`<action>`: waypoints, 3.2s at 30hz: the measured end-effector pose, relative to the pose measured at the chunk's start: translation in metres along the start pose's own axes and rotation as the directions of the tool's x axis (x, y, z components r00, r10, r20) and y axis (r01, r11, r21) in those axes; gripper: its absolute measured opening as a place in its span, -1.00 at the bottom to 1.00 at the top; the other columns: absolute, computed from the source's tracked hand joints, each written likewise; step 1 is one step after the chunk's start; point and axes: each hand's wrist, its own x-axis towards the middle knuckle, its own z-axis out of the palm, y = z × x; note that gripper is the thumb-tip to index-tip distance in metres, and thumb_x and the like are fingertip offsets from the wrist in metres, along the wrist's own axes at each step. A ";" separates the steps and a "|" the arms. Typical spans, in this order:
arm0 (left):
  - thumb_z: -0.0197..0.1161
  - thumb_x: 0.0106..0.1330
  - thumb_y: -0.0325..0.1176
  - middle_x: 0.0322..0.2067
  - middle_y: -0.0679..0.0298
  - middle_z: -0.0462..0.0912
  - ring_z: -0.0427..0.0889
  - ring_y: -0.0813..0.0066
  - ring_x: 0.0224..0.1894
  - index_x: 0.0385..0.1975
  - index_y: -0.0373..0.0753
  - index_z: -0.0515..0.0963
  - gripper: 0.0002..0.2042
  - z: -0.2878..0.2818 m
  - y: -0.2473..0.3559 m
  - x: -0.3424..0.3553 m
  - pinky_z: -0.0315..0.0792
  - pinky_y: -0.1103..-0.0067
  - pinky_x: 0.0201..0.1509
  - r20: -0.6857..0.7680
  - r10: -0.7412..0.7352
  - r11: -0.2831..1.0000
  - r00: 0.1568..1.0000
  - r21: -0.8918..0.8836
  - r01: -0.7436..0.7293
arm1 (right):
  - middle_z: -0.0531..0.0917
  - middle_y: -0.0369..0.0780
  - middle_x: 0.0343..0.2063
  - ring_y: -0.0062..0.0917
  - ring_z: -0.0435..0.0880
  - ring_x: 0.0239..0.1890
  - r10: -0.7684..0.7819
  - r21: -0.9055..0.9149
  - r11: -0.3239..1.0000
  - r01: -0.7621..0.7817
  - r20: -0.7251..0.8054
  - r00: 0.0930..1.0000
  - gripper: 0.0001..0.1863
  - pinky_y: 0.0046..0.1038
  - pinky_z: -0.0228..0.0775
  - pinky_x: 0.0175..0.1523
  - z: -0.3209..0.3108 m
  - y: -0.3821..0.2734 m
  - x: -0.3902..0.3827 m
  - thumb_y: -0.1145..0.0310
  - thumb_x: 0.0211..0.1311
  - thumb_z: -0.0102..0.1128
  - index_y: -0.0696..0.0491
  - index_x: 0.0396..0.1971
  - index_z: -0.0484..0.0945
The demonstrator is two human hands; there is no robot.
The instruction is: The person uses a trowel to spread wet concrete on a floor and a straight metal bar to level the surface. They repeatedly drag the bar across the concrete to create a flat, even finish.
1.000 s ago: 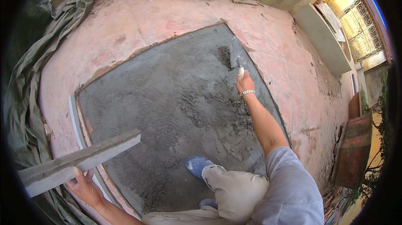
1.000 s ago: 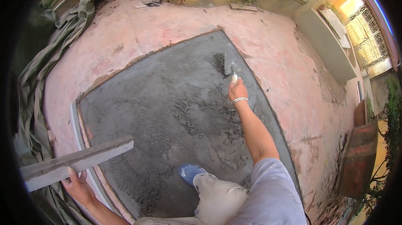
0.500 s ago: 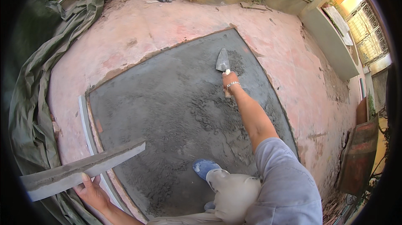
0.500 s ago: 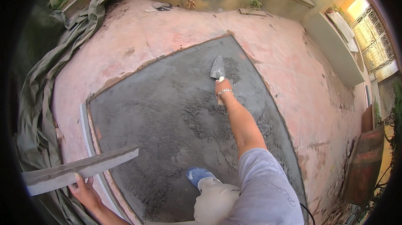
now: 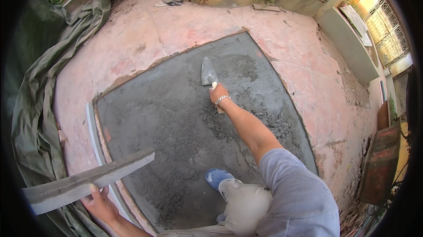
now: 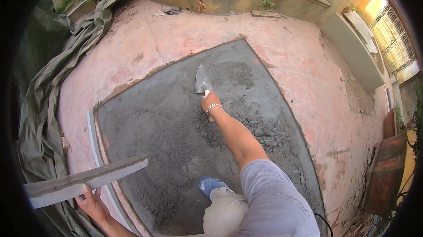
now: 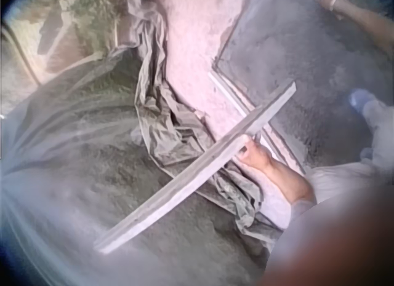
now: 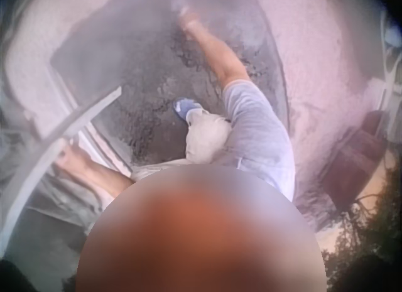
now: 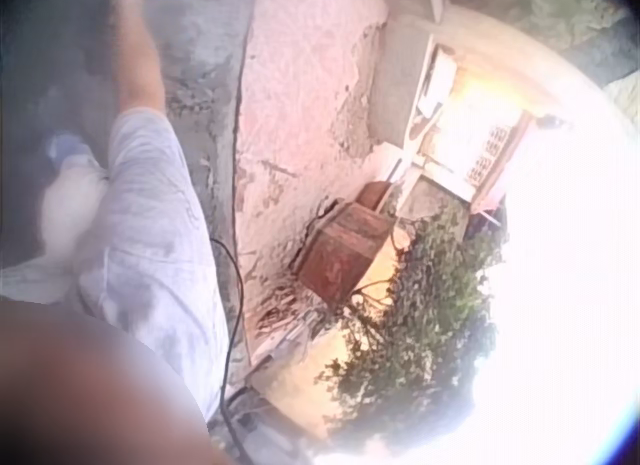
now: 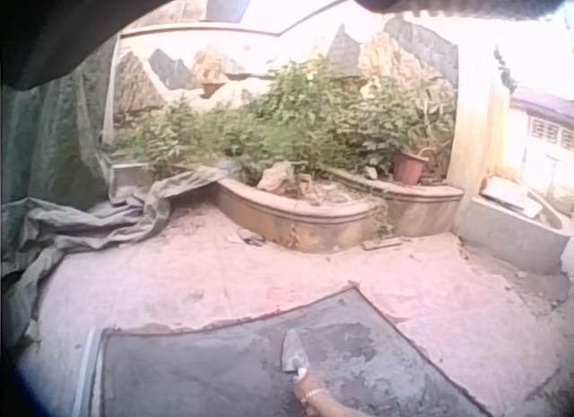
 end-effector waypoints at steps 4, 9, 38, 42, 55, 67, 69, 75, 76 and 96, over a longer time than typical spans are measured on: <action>0.33 0.38 -0.26 0.20 0.15 0.45 0.52 0.29 0.12 0.35 -0.23 0.24 -0.40 0.008 -0.006 0.001 0.51 0.29 0.00 0.002 0.010 1.000 1.000 -0.002 -0.010 | 0.60 0.23 0.00 0.08 0.59 0.09 -0.097 -0.088 0.991 0.105 0.096 0.991 -0.49 -0.10 0.44 0.21 0.013 -0.012 -0.022 0.16 0.41 0.06 0.28 0.12 0.32; 0.32 0.39 -0.29 0.24 0.15 0.42 0.50 0.25 0.16 0.38 -0.20 0.21 -0.39 0.021 -0.013 0.006 0.53 0.22 0.03 0.032 -0.027 0.999 0.999 -0.038 0.028 | 0.63 0.20 -0.04 0.04 0.62 0.07 -0.254 -0.281 0.889 0.361 0.354 0.900 -0.52 -0.09 0.46 0.18 0.016 -0.007 -0.044 0.16 0.44 0.01 0.26 0.12 0.30; 0.35 0.34 -0.35 0.11 0.14 0.51 0.48 0.37 0.13 0.24 -0.41 0.37 -0.48 0.008 0.000 0.009 0.34 0.45 0.26 0.102 0.205 0.961 0.973 0.169 -0.220 | 0.69 0.13 -0.28 0.05 0.67 -0.16 -0.277 -0.093 0.925 0.369 0.500 0.821 -0.50 -0.10 0.49 -0.03 0.009 0.019 -0.101 0.03 0.31 0.17 0.19 -0.04 0.42; 0.36 0.33 -0.35 -0.02 0.21 0.60 0.51 0.46 0.03 0.12 -0.40 0.46 -0.57 -0.041 0.013 0.017 0.33 0.51 0.20 0.103 0.200 0.937 0.974 0.270 -0.221 | 0.68 0.08 -0.37 -0.01 0.68 -0.26 -0.332 -0.057 0.924 0.379 0.378 0.864 -0.50 -0.14 0.48 -0.13 -0.006 0.094 -0.144 -0.03 0.18 0.28 0.14 -0.20 0.50; 0.40 0.20 -0.40 -0.32 0.04 0.61 0.58 0.17 -0.33 -0.04 -0.35 0.54 -0.64 -0.132 -0.066 -0.028 0.46 0.40 -0.17 0.079 -0.132 0.629 0.988 0.777 0.022 | 0.72 0.00 -0.43 -0.10 0.73 -0.32 0.182 -0.697 0.641 0.322 0.544 0.819 -0.56 -0.17 0.53 -0.19 -0.066 0.318 -0.243 -0.01 0.05 0.38 0.11 -0.37 0.61; 0.40 0.18 -0.33 -0.27 0.11 0.57 0.68 0.00 -0.30 -0.03 -0.21 0.52 -0.63 -0.041 -0.060 -0.034 0.55 0.21 -0.25 0.533 -0.166 0.290 0.830 0.831 -0.475 | 0.59 -0.08 -0.09 -0.15 0.61 -0.03 -0.920 -0.112 0.230 0.967 0.300 0.253 -0.44 -0.20 0.51 0.01 -0.051 -0.027 -0.248 0.33 -0.04 0.51 0.07 0.01 0.51; 0.34 0.19 -0.39 -0.35 0.17 0.55 0.70 0.11 -0.35 -0.11 -0.18 0.55 -0.74 -0.012 -0.064 -0.036 0.58 0.29 -0.35 0.650 -0.097 0.259 0.753 0.747 -0.612 | 0.56 -0.08 -0.03 -0.15 0.58 0.03 -0.951 -0.147 0.042 0.988 0.297 0.085 -0.37 -0.20 0.46 0.10 -0.035 -0.075 -0.253 0.29 -0.06 0.53 0.05 0.07 0.49; 0.20 0.26 -0.46 -0.22 0.17 0.58 0.69 0.11 -0.13 -0.06 -0.19 0.54 -0.75 0.069 -0.071 -0.018 0.61 0.25 -0.08 0.767 -0.060 0.243 0.638 0.632 -0.736 | 0.58 -0.17 -0.02 -0.25 0.59 0.05 -0.833 -0.328 -0.026 0.944 0.530 0.161 -0.39 -0.19 0.44 0.07 0.011 -0.095 -0.221 0.22 -0.03 0.50 -0.02 0.07 0.51; 0.22 0.26 -0.45 -0.15 0.14 0.58 0.66 0.09 -0.05 -0.03 -0.18 0.54 -0.73 0.077 -0.075 -0.011 0.58 0.24 0.00 0.762 0.048 0.285 0.646 0.609 -0.740 | 0.58 -0.18 -0.03 -0.25 0.59 0.03 -0.822 -0.353 0.007 0.936 0.531 0.206 -0.43 -0.17 0.44 0.05 0.014 -0.092 -0.203 0.23 -0.01 0.48 -0.03 0.05 0.51; 0.18 0.35 0.11 0.45 -0.15 0.06 0.27 -0.08 0.41 0.47 -0.41 -0.04 -0.09 -0.125 -0.225 0.053 0.20 0.33 0.47 -0.036 -0.779 0.107 0.626 0.976 0.189 | 0.68 -0.06 -0.09 -0.13 0.65 0.01 -0.723 -0.657 0.312 0.686 0.305 0.620 -0.53 -0.16 0.49 0.10 0.095 -0.190 0.136 0.26 0.05 0.46 -0.03 -0.01 0.54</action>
